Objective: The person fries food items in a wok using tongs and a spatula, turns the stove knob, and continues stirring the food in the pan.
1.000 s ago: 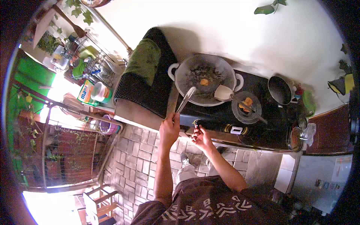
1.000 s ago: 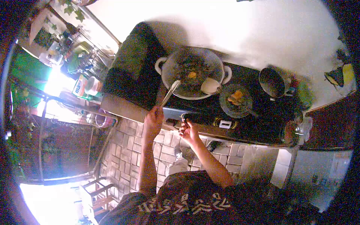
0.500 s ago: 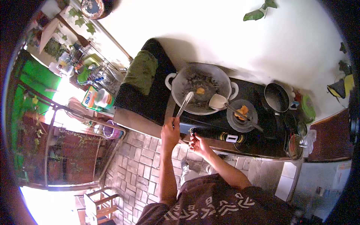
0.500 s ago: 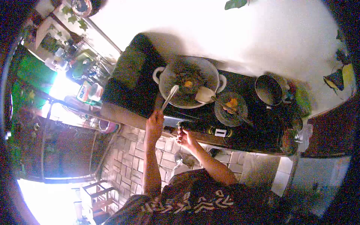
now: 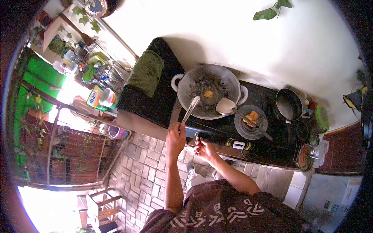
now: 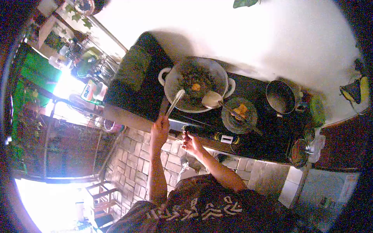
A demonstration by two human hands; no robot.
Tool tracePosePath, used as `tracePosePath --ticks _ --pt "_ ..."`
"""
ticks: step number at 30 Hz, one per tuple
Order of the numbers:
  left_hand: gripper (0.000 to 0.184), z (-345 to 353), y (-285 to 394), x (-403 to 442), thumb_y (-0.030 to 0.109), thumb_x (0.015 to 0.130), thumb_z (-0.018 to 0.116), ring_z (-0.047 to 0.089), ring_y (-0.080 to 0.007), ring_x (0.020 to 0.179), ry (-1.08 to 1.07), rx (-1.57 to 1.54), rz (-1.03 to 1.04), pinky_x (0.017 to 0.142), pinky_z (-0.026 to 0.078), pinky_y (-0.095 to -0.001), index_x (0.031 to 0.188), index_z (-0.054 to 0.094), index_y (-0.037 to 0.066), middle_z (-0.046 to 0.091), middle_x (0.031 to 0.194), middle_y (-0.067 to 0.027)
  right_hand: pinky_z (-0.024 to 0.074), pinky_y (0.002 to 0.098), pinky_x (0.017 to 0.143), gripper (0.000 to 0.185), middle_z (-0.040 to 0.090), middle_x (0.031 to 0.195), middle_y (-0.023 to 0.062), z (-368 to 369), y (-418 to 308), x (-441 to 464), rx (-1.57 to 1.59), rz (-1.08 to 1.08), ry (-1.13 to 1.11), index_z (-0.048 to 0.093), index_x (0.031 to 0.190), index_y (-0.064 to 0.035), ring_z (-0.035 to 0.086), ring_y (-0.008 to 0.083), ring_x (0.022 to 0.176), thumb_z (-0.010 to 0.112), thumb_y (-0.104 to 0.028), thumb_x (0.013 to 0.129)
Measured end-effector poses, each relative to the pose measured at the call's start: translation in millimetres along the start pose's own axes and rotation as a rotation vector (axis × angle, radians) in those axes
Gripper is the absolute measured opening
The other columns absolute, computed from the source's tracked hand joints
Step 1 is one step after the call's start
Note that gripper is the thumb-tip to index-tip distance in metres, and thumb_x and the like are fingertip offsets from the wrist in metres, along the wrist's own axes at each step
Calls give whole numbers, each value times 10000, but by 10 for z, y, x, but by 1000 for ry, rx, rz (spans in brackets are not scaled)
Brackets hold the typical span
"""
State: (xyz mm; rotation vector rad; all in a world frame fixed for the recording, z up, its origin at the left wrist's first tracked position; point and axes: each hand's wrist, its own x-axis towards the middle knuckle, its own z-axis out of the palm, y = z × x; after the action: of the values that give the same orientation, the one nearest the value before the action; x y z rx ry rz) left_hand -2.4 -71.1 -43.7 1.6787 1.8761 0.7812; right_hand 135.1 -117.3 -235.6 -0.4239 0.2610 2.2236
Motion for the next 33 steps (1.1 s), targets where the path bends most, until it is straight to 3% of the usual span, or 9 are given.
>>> tracePosePath --ticks 6,9,13,19,23,31,33 --pt "412 -90 68 61 406 1043 499 652 -489 927 29 120 35 785 496 -569 1041 668 30 696 959 -270 468 365 642 229 584 743 -37 33 17 20 8 -31 36 642 988 -160 520 153 635 565 -373 1027" --pt "425 -81 -43 184 424 1041 490 652 -496 922 -12 120 38 790 503 -572 1034 669 39 696 947 -276 456 377 597 250 621 720 -36 -30 32 64 -146 -94 20 665 905 -168 553 152 612 633 -408 966" --pt "437 -199 -101 301 443 1036 482 652 -511 918 -34 133 125 799 509 -591 1008 659 44 687 928 -305 445 365 648 256 633 731 -55 34 84 72 -121 -149 74 696 872 -163 564 124 643 645 -404 943" --pt "465 -340 -272 532 478 1026 471 644 -529 921 -5 69 331 805 511 -611 983 646 49 682 941 -313 419 350 650 274 623 721 -53 -52 209 205 -41 -309 117 695 897 -173 555 135 664 602 -423 960" --pt "488 -196 -484 730 494 1013 477 672 -492 929 -2 84 448 832 536 -573 962 694 59 701 935 -288 405 353 669 254 603 732 -64 -19 240 225 -25 -350 89 677 909 -171 543 133 670 554 -386 963" --pt "528 -253 -526 560 524 1016 455 664 -485 975 -43 91 450 849 528 -572 1018 691 51 702 964 -283 403 326 649 284 575 695 -61 29 247 329 -21 -430 111 656 854 -150 520 122 642 516 -363 980" --pt "554 -236 -594 497 543 1021 438 648 -494 1003 -65 36 439 857 515 -584 1054 663 38 698 991 -278 406 320 611 272 571 680 -75 43 252 360 -19 -460 166 695 866 -191 511 112 603 552 -414 930"
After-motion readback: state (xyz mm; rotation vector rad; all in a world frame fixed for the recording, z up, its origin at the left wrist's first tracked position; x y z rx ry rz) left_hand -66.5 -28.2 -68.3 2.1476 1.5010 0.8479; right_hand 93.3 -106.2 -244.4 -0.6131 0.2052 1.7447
